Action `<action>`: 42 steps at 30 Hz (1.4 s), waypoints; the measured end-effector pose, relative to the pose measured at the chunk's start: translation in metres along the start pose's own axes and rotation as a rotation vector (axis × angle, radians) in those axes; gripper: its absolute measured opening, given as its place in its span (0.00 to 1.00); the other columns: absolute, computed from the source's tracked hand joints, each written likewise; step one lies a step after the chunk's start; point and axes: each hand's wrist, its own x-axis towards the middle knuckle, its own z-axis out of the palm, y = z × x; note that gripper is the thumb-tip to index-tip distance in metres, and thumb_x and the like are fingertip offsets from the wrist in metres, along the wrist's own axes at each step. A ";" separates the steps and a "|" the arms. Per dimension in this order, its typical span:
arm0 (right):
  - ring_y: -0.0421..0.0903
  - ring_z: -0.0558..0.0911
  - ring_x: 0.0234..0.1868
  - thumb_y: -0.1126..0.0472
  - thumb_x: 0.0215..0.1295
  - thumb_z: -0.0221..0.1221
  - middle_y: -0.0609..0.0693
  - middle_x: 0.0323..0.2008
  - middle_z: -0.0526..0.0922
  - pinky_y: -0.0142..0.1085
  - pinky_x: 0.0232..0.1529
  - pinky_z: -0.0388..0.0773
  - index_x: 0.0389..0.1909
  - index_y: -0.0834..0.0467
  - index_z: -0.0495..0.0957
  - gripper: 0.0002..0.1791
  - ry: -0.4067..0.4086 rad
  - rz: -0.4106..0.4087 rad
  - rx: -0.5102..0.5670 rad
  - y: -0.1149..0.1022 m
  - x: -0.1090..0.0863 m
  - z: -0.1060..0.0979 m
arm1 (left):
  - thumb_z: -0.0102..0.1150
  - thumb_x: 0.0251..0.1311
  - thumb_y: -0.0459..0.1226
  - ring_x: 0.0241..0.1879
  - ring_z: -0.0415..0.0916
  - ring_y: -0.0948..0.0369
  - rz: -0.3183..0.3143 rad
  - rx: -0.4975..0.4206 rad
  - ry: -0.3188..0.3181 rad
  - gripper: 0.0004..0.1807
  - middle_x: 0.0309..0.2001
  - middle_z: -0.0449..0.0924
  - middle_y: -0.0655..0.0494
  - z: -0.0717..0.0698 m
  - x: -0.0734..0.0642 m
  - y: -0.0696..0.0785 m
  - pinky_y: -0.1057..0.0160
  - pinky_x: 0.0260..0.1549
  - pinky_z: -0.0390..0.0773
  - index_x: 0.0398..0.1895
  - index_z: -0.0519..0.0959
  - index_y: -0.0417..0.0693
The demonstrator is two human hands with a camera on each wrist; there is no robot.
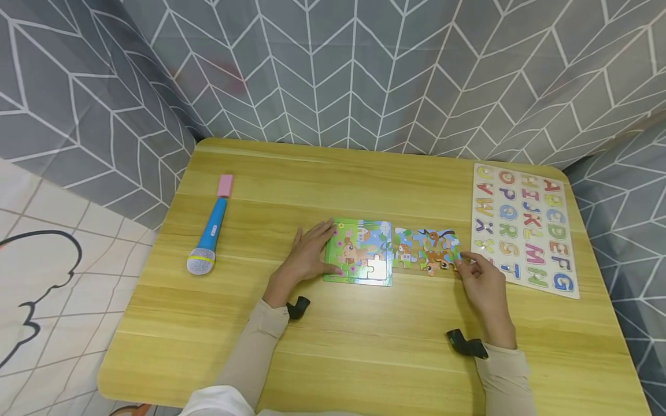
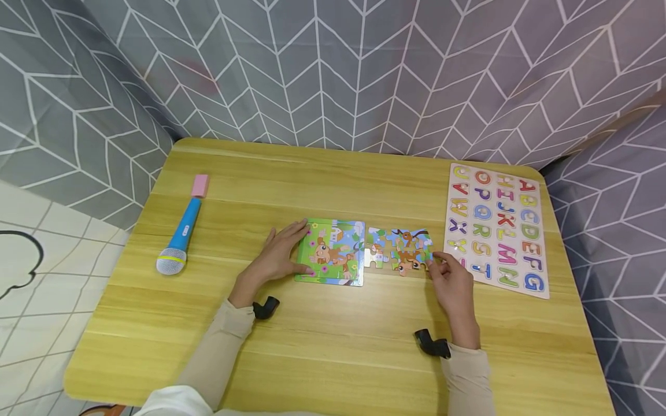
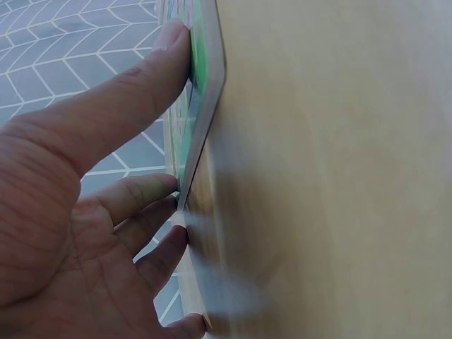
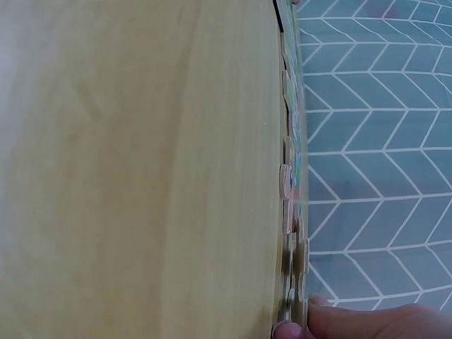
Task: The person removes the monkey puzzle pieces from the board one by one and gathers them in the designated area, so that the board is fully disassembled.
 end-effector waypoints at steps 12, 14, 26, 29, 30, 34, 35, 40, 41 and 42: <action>0.31 0.70 0.18 0.57 0.73 0.59 0.58 0.26 0.84 0.28 0.21 0.66 0.56 0.63 0.81 0.18 0.042 -0.006 -0.036 -0.002 -0.001 0.000 | 0.77 0.46 0.52 0.83 0.41 0.51 -0.003 0.001 0.001 0.59 0.82 0.45 0.54 0.000 0.000 0.001 0.35 0.78 0.31 0.79 0.55 0.45; 0.32 0.69 0.18 0.57 0.73 0.59 0.59 0.27 0.85 0.29 0.22 0.66 0.55 0.62 0.82 0.17 0.058 -0.016 -0.057 -0.002 -0.002 0.000 | 0.77 0.46 0.52 0.83 0.41 0.51 -0.005 0.002 -0.001 0.59 0.82 0.45 0.54 0.000 0.000 0.001 0.35 0.78 0.31 0.79 0.54 0.46; 0.34 0.68 0.17 0.61 0.73 0.58 0.58 0.26 0.84 0.29 0.19 0.67 0.55 0.63 0.82 0.15 0.055 -0.083 -0.044 -0.015 -0.011 0.000 | 0.76 0.47 0.51 0.83 0.41 0.52 -0.010 0.001 -0.011 0.59 0.83 0.45 0.55 0.000 0.001 0.001 0.36 0.78 0.30 0.79 0.54 0.46; 0.34 0.68 0.17 0.61 0.72 0.59 0.58 0.26 0.84 0.29 0.18 0.66 0.55 0.64 0.81 0.15 0.007 -0.129 -0.014 -0.023 -0.016 0.007 | 0.77 0.47 0.51 0.83 0.40 0.51 -0.008 0.000 -0.009 0.58 0.83 0.45 0.55 0.000 0.001 0.001 0.36 0.78 0.30 0.79 0.54 0.46; 0.34 0.68 0.17 0.61 0.72 0.59 0.57 0.26 0.84 0.29 0.18 0.66 0.55 0.64 0.81 0.15 -0.008 -0.144 -0.006 -0.026 -0.017 0.010 | 0.77 0.47 0.51 0.83 0.40 0.51 -0.008 -0.002 -0.007 0.58 0.83 0.45 0.55 0.000 0.001 0.001 0.36 0.78 0.30 0.79 0.54 0.46; 0.33 0.70 0.19 0.60 0.72 0.60 0.55 0.26 0.84 0.29 0.19 0.67 0.54 0.63 0.82 0.15 -0.055 -0.206 0.012 -0.039 -0.020 0.026 | 0.77 0.47 0.50 0.83 0.41 0.51 -0.004 -0.001 0.002 0.58 0.82 0.46 0.54 0.000 0.001 0.001 0.35 0.78 0.30 0.79 0.56 0.46; 0.34 0.70 0.20 0.60 0.72 0.60 0.54 0.26 0.84 0.28 0.20 0.67 0.53 0.63 0.83 0.15 -0.067 -0.219 0.018 -0.042 -0.020 0.030 | 0.77 0.47 0.50 0.83 0.41 0.51 -0.003 0.001 0.003 0.58 0.82 0.46 0.54 0.000 0.000 0.001 0.35 0.78 0.31 0.79 0.56 0.46; 0.38 0.73 0.22 0.62 0.69 0.63 0.53 0.26 0.86 0.29 0.24 0.69 0.51 0.63 0.83 0.14 -0.149 -0.277 0.050 -0.061 -0.022 0.050 | 0.77 0.47 0.50 0.82 0.42 0.50 -0.006 0.012 0.004 0.57 0.82 0.46 0.53 0.000 0.000 0.001 0.35 0.78 0.32 0.79 0.57 0.45; 0.39 0.73 0.22 0.62 0.68 0.64 0.52 0.26 0.86 0.29 0.25 0.69 0.51 0.62 0.84 0.14 -0.166 -0.288 0.051 -0.065 -0.022 0.053 | 0.77 0.47 0.51 0.82 0.42 0.50 -0.008 0.014 0.004 0.57 0.82 0.46 0.53 0.000 0.000 0.001 0.35 0.78 0.32 0.79 0.57 0.45; 0.39 0.73 0.22 0.61 0.68 0.64 0.51 0.26 0.85 0.29 0.25 0.69 0.52 0.62 0.84 0.14 -0.187 -0.296 0.048 -0.069 -0.022 0.057 | 0.77 0.47 0.51 0.82 0.42 0.50 -0.011 0.015 0.004 0.57 0.82 0.46 0.53 0.000 0.000 0.002 0.36 0.78 0.33 0.78 0.57 0.46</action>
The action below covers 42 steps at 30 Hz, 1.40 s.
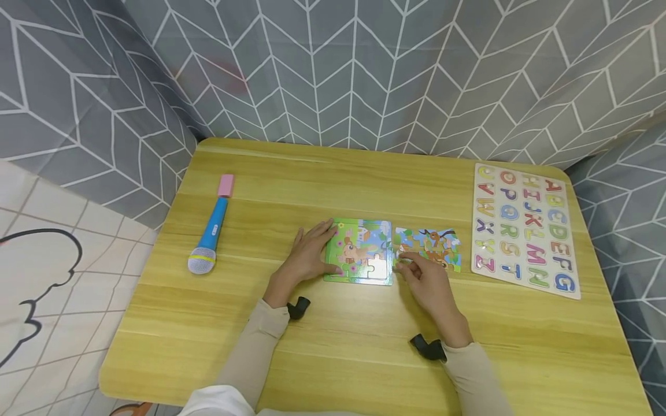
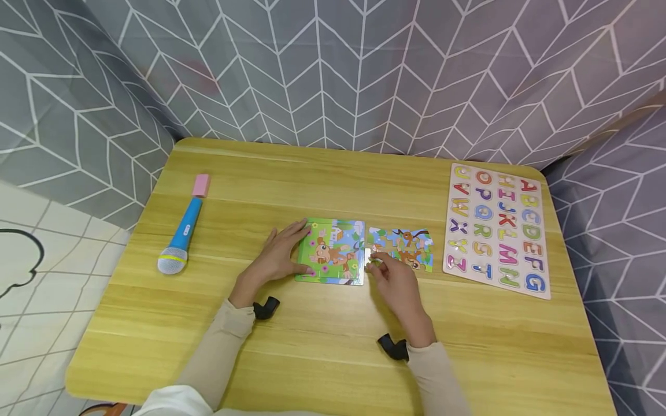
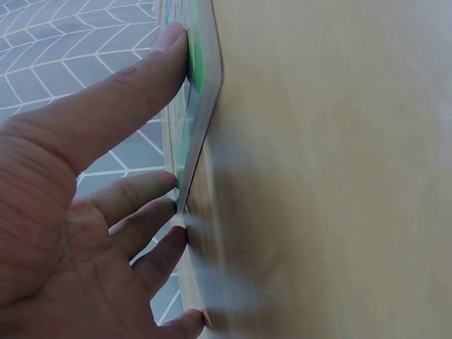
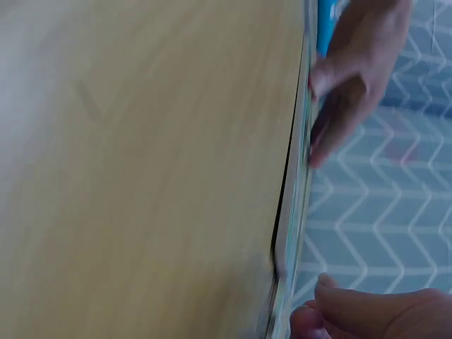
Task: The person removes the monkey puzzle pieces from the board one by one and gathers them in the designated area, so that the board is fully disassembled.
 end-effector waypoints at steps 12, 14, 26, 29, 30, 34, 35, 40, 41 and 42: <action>0.36 0.69 0.19 0.55 0.64 0.68 0.43 0.21 0.79 0.29 0.23 0.67 0.54 0.57 0.83 0.20 -0.154 -0.136 -0.059 -0.031 0.015 0.028 | 0.79 0.43 0.49 0.81 0.48 0.51 0.001 -0.010 0.058 0.54 0.80 0.53 0.51 0.003 -0.002 0.002 0.40 0.80 0.39 0.75 0.64 0.46; 0.35 0.69 0.20 0.55 0.64 0.67 0.43 0.22 0.79 0.28 0.24 0.68 0.55 0.58 0.82 0.20 -0.167 -0.153 -0.061 -0.032 0.015 0.032 | 0.78 0.43 0.49 0.81 0.50 0.51 0.013 -0.006 0.065 0.54 0.80 0.54 0.51 0.004 -0.003 0.003 0.39 0.80 0.41 0.76 0.63 0.47; 0.36 0.69 0.20 0.55 0.64 0.68 0.43 0.20 0.77 0.29 0.24 0.66 0.58 0.56 0.80 0.23 -0.189 -0.120 -0.073 -0.038 0.017 0.044 | 0.78 0.48 0.45 0.70 0.67 0.48 0.013 -0.014 0.140 0.46 0.69 0.71 0.49 0.007 -0.009 0.008 0.47 0.72 0.68 0.73 0.69 0.47; 0.36 0.69 0.19 0.55 0.63 0.68 0.44 0.20 0.77 0.29 0.24 0.67 0.57 0.56 0.81 0.22 -0.189 -0.113 -0.073 -0.038 0.017 0.045 | 0.78 0.48 0.45 0.64 0.72 0.50 0.017 0.001 0.155 0.40 0.62 0.76 0.50 0.008 -0.013 0.009 0.49 0.66 0.74 0.67 0.75 0.46; 0.36 0.69 0.19 0.55 0.63 0.69 0.44 0.20 0.77 0.29 0.24 0.67 0.56 0.56 0.81 0.22 -0.189 -0.109 -0.070 -0.039 0.017 0.045 | 0.78 0.48 0.45 0.62 0.73 0.51 0.014 0.006 0.158 0.38 0.60 0.76 0.51 0.009 -0.014 0.010 0.50 0.64 0.75 0.64 0.77 0.46; 0.37 0.69 0.19 0.55 0.62 0.69 0.45 0.20 0.78 0.30 0.25 0.68 0.55 0.57 0.81 0.21 -0.190 -0.097 -0.057 -0.039 0.018 0.045 | 0.80 0.46 0.46 0.55 0.76 0.53 0.003 0.029 0.172 0.31 0.53 0.78 0.53 0.010 -0.017 0.010 0.51 0.57 0.78 0.56 0.83 0.47; 0.37 0.69 0.19 0.55 0.62 0.69 0.45 0.20 0.78 0.30 0.25 0.68 0.54 0.57 0.81 0.21 -0.191 -0.092 -0.055 -0.039 0.018 0.045 | 0.80 0.45 0.46 0.53 0.76 0.53 -0.001 0.034 0.176 0.30 0.52 0.79 0.53 0.010 -0.018 0.011 0.52 0.56 0.78 0.54 0.83 0.47; 0.37 0.69 0.19 0.55 0.62 0.70 0.45 0.20 0.78 0.30 0.25 0.67 0.53 0.56 0.81 0.20 -0.190 -0.073 -0.046 -0.038 0.019 0.045 | 0.81 0.43 0.45 0.41 0.74 0.58 -0.014 0.034 0.186 0.26 0.43 0.78 0.55 0.011 -0.019 0.012 0.56 0.47 0.76 0.47 0.85 0.48; 0.37 0.69 0.19 0.55 0.61 0.70 0.45 0.20 0.78 0.30 0.25 0.68 0.53 0.56 0.81 0.20 -0.190 -0.070 -0.044 -0.038 0.019 0.045 | 0.81 0.43 0.45 0.40 0.73 0.58 -0.019 0.033 0.183 0.26 0.42 0.77 0.55 0.011 -0.019 0.012 0.57 0.45 0.75 0.46 0.85 0.48; 0.37 0.69 0.19 0.55 0.61 0.70 0.45 0.20 0.78 0.30 0.25 0.68 0.53 0.56 0.81 0.20 -0.190 -0.069 -0.044 -0.039 0.020 0.045 | 0.81 0.43 0.45 0.39 0.72 0.59 -0.025 0.029 0.178 0.25 0.41 0.77 0.55 0.011 -0.019 0.012 0.57 0.44 0.74 0.46 0.85 0.48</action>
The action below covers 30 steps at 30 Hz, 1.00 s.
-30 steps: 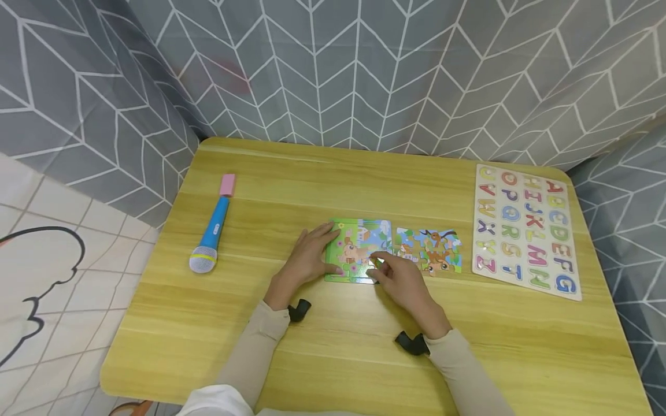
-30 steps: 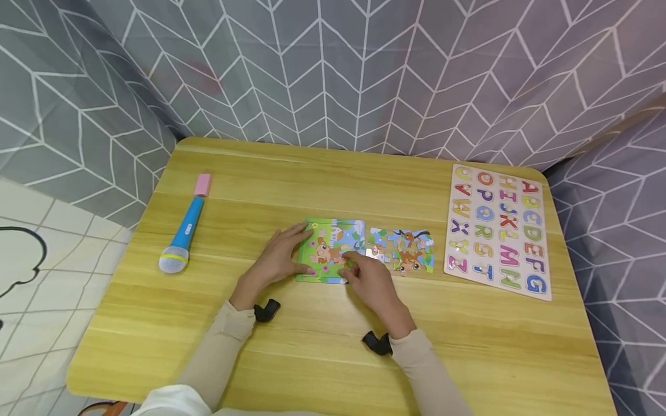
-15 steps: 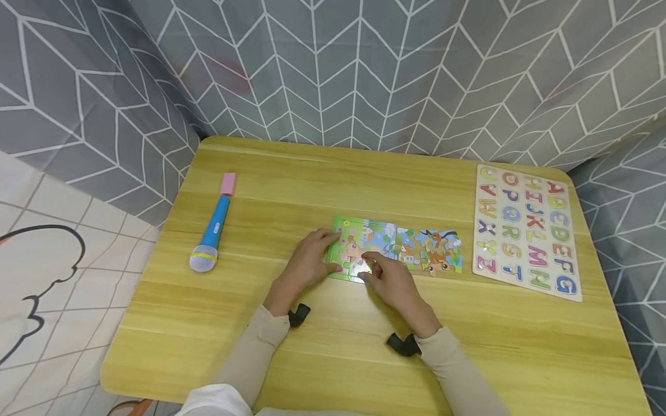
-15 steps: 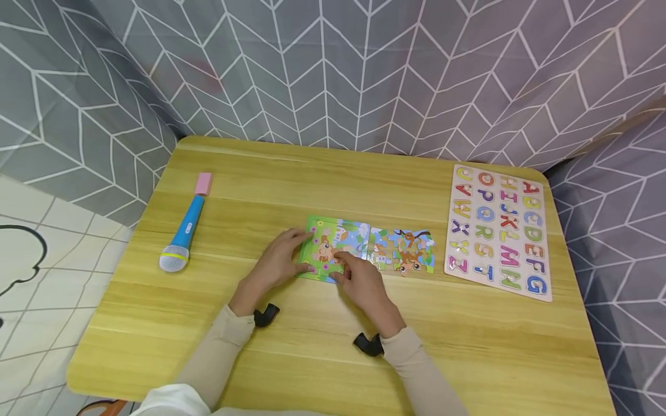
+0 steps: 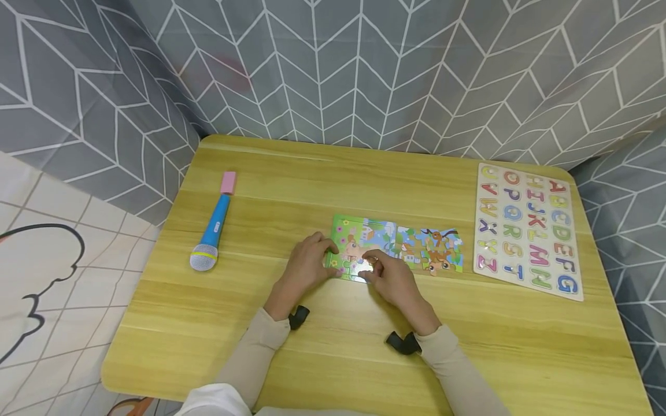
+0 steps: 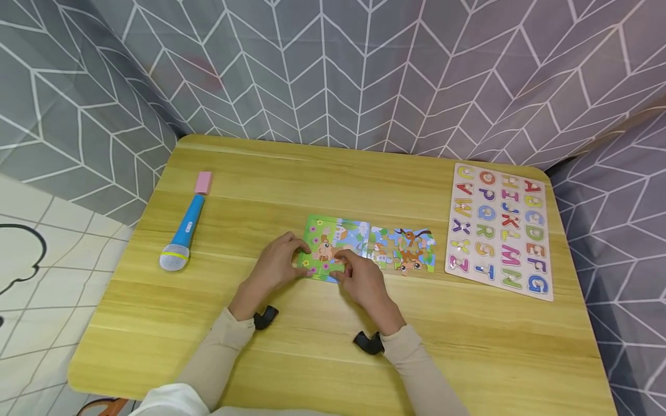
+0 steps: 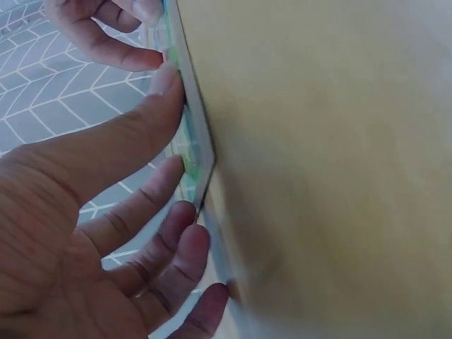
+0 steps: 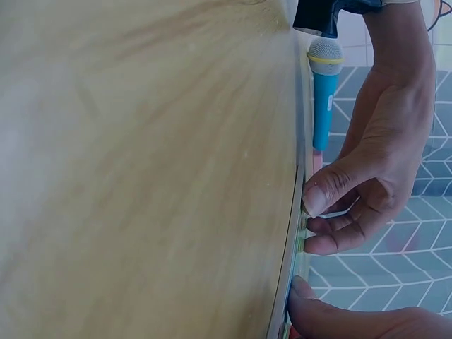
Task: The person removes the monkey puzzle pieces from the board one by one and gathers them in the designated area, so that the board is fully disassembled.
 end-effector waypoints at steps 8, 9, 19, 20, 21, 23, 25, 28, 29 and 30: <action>0.37 0.70 0.20 0.56 0.61 0.70 0.46 0.21 0.78 0.30 0.25 0.67 0.50 0.56 0.82 0.18 0.005 0.014 0.024 -0.001 0.000 -0.001 | 0.81 0.45 0.44 0.43 0.75 0.56 -0.071 -0.033 -0.069 0.25 0.41 0.78 0.55 -0.001 0.005 0.003 0.55 0.49 0.73 0.46 0.83 0.47; 0.37 0.70 0.20 0.56 0.60 0.70 0.46 0.21 0.78 0.30 0.25 0.68 0.50 0.56 0.82 0.18 0.007 0.015 0.027 -0.001 0.000 -0.001 | 0.81 0.46 0.44 0.43 0.76 0.56 -0.080 -0.039 -0.076 0.24 0.41 0.78 0.55 -0.001 0.005 0.003 0.54 0.50 0.73 0.46 0.83 0.47; 0.38 0.69 0.20 0.56 0.60 0.71 0.46 0.21 0.77 0.30 0.26 0.67 0.50 0.55 0.82 0.18 -0.009 0.042 0.037 -0.004 0.002 -0.002 | 0.81 0.46 0.45 0.46 0.77 0.54 -0.138 -0.049 -0.135 0.25 0.44 0.80 0.53 -0.004 0.009 0.004 0.48 0.57 0.73 0.46 0.82 0.45; 0.38 0.69 0.20 0.56 0.60 0.71 0.46 0.20 0.77 0.30 0.26 0.67 0.49 0.55 0.82 0.18 -0.009 0.045 0.038 -0.004 0.002 -0.002 | 0.81 0.46 0.45 0.46 0.77 0.54 -0.141 -0.046 -0.137 0.25 0.43 0.80 0.53 -0.005 0.009 0.005 0.49 0.57 0.73 0.46 0.82 0.45; 0.38 0.69 0.20 0.56 0.60 0.71 0.46 0.20 0.77 0.30 0.26 0.68 0.49 0.55 0.82 0.17 -0.009 0.047 0.038 -0.005 0.002 -0.002 | 0.81 0.46 0.45 0.45 0.76 0.54 -0.145 -0.047 -0.139 0.26 0.43 0.80 0.53 -0.005 0.009 0.005 0.49 0.56 0.73 0.46 0.82 0.45; 0.38 0.69 0.20 0.56 0.59 0.71 0.46 0.20 0.76 0.30 0.25 0.67 0.49 0.55 0.83 0.17 -0.006 0.049 0.040 -0.006 0.002 -0.002 | 0.81 0.45 0.44 0.44 0.76 0.55 -0.149 -0.042 -0.138 0.26 0.43 0.80 0.53 -0.005 0.009 0.006 0.50 0.54 0.74 0.46 0.82 0.44; 0.38 0.69 0.20 0.56 0.59 0.71 0.46 0.20 0.76 0.30 0.25 0.67 0.48 0.54 0.83 0.17 -0.008 0.056 0.040 -0.006 0.002 -0.003 | 0.81 0.45 0.44 0.42 0.76 0.55 -0.152 -0.039 -0.135 0.26 0.43 0.80 0.53 -0.004 0.009 0.006 0.51 0.53 0.74 0.46 0.83 0.44; 0.38 0.69 0.20 0.56 0.59 0.71 0.46 0.20 0.76 0.30 0.25 0.66 0.49 0.54 0.82 0.17 -0.012 0.066 0.040 -0.006 0.002 -0.003 | 0.81 0.45 0.44 0.41 0.75 0.56 -0.151 -0.034 -0.132 0.26 0.43 0.80 0.53 -0.004 0.009 0.007 0.52 0.51 0.75 0.46 0.83 0.43; 0.39 0.69 0.20 0.56 0.60 0.71 0.46 0.21 0.76 0.30 0.26 0.66 0.49 0.54 0.82 0.17 -0.014 0.072 0.041 -0.007 0.002 -0.003 | 0.81 0.45 0.43 0.41 0.75 0.56 -0.151 -0.033 -0.132 0.26 0.43 0.80 0.52 -0.004 0.009 0.008 0.52 0.51 0.75 0.46 0.83 0.43; 0.39 0.69 0.20 0.56 0.60 0.71 0.46 0.21 0.76 0.30 0.26 0.67 0.49 0.54 0.82 0.17 -0.015 0.074 0.042 -0.006 0.002 -0.003 | 0.81 0.45 0.43 0.41 0.75 0.56 -0.151 -0.033 -0.132 0.26 0.42 0.80 0.52 -0.004 0.009 0.008 0.52 0.51 0.75 0.46 0.83 0.43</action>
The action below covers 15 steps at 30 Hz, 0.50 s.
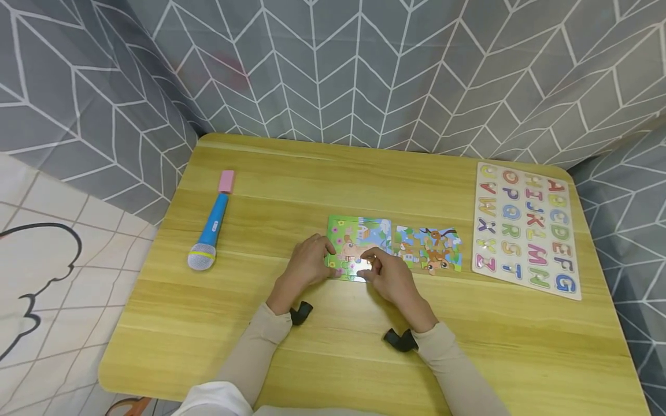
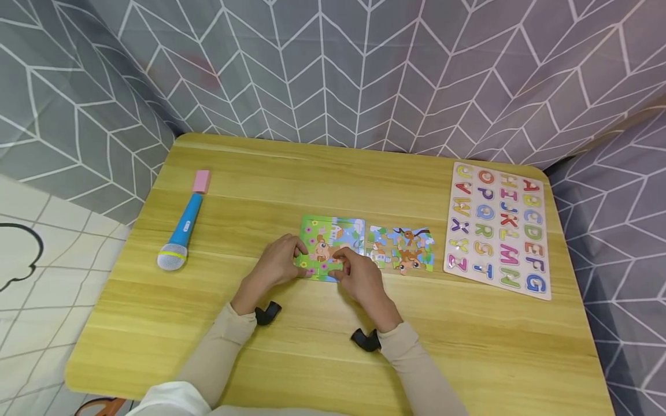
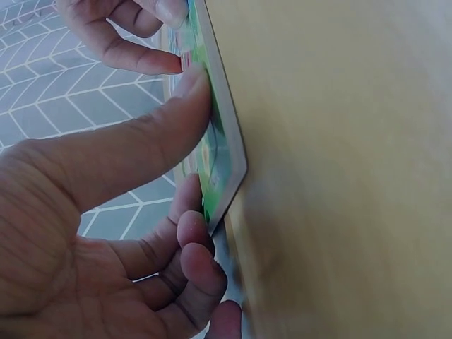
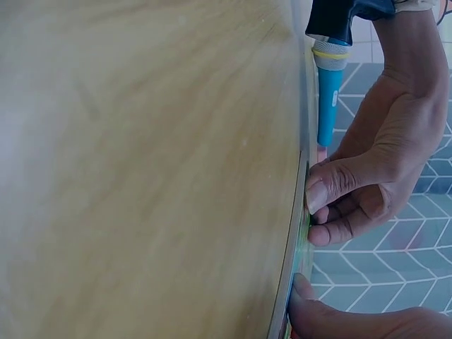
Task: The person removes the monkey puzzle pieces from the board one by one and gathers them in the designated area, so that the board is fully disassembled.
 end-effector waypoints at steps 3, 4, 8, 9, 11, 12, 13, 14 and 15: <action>0.39 0.70 0.20 0.56 0.59 0.71 0.46 0.21 0.77 0.31 0.27 0.68 0.49 0.54 0.82 0.18 0.003 0.001 0.002 0.000 0.000 0.000 | 0.81 0.45 0.43 0.41 0.75 0.56 0.001 0.003 0.000 0.26 0.42 0.80 0.52 0.000 -0.001 0.001 0.53 0.50 0.75 0.46 0.83 0.42; 0.38 0.70 0.20 0.56 0.59 0.72 0.46 0.21 0.77 0.31 0.27 0.68 0.49 0.54 0.83 0.18 0.006 -0.002 0.002 0.000 0.000 0.000 | 0.81 0.45 0.43 0.41 0.75 0.55 -0.001 0.002 0.003 0.26 0.42 0.80 0.52 0.000 -0.001 0.001 0.53 0.50 0.75 0.46 0.83 0.42; 0.38 0.70 0.20 0.55 0.59 0.72 0.46 0.21 0.77 0.31 0.27 0.69 0.49 0.55 0.82 0.18 0.010 -0.008 0.007 -0.001 0.001 0.001 | 0.81 0.45 0.42 0.42 0.77 0.54 -0.013 -0.015 0.031 0.27 0.42 0.81 0.52 0.000 -0.004 0.001 0.50 0.53 0.75 0.48 0.82 0.43; 0.38 0.70 0.20 0.55 0.59 0.72 0.46 0.21 0.77 0.30 0.27 0.69 0.49 0.55 0.82 0.18 0.009 -0.007 0.005 0.000 0.001 0.001 | 0.81 0.45 0.42 0.43 0.78 0.53 -0.016 -0.025 0.041 0.28 0.43 0.81 0.51 0.001 -0.004 0.001 0.49 0.54 0.75 0.50 0.81 0.44; 0.38 0.69 0.21 0.55 0.59 0.71 0.45 0.21 0.76 0.31 0.27 0.68 0.49 0.55 0.82 0.18 0.008 -0.002 0.006 0.000 0.001 0.001 | 0.81 0.45 0.41 0.44 0.79 0.53 -0.014 -0.046 0.056 0.30 0.43 0.81 0.51 0.002 -0.005 0.001 0.48 0.55 0.75 0.52 0.80 0.44; 0.38 0.69 0.21 0.55 0.59 0.71 0.45 0.21 0.76 0.31 0.28 0.68 0.49 0.55 0.82 0.18 0.007 0.000 0.007 0.000 0.001 0.001 | 0.81 0.45 0.41 0.44 0.79 0.52 -0.009 -0.051 0.061 0.30 0.43 0.81 0.51 0.003 -0.005 0.000 0.48 0.55 0.75 0.53 0.79 0.44; 0.38 0.70 0.21 0.55 0.60 0.71 0.45 0.21 0.76 0.31 0.28 0.68 0.50 0.55 0.82 0.18 0.007 0.001 0.007 0.001 0.000 0.001 | 0.81 0.45 0.41 0.43 0.79 0.53 -0.005 -0.054 0.063 0.31 0.43 0.81 0.51 0.003 -0.005 0.000 0.48 0.55 0.75 0.54 0.79 0.44; 0.38 0.70 0.21 0.55 0.60 0.71 0.45 0.21 0.76 0.31 0.27 0.68 0.50 0.54 0.82 0.18 0.006 0.003 0.007 0.001 0.000 0.001 | 0.81 0.46 0.40 0.43 0.79 0.53 -0.001 -0.055 0.060 0.31 0.43 0.81 0.51 0.004 -0.005 0.000 0.48 0.54 0.75 0.54 0.79 0.44; 0.38 0.70 0.21 0.55 0.60 0.71 0.45 0.21 0.77 0.31 0.27 0.68 0.50 0.54 0.82 0.18 0.006 0.004 0.007 0.001 0.000 0.001 | 0.81 0.46 0.40 0.42 0.78 0.53 0.002 -0.058 0.055 0.31 0.42 0.81 0.51 0.004 -0.005 0.000 0.49 0.53 0.76 0.54 0.79 0.44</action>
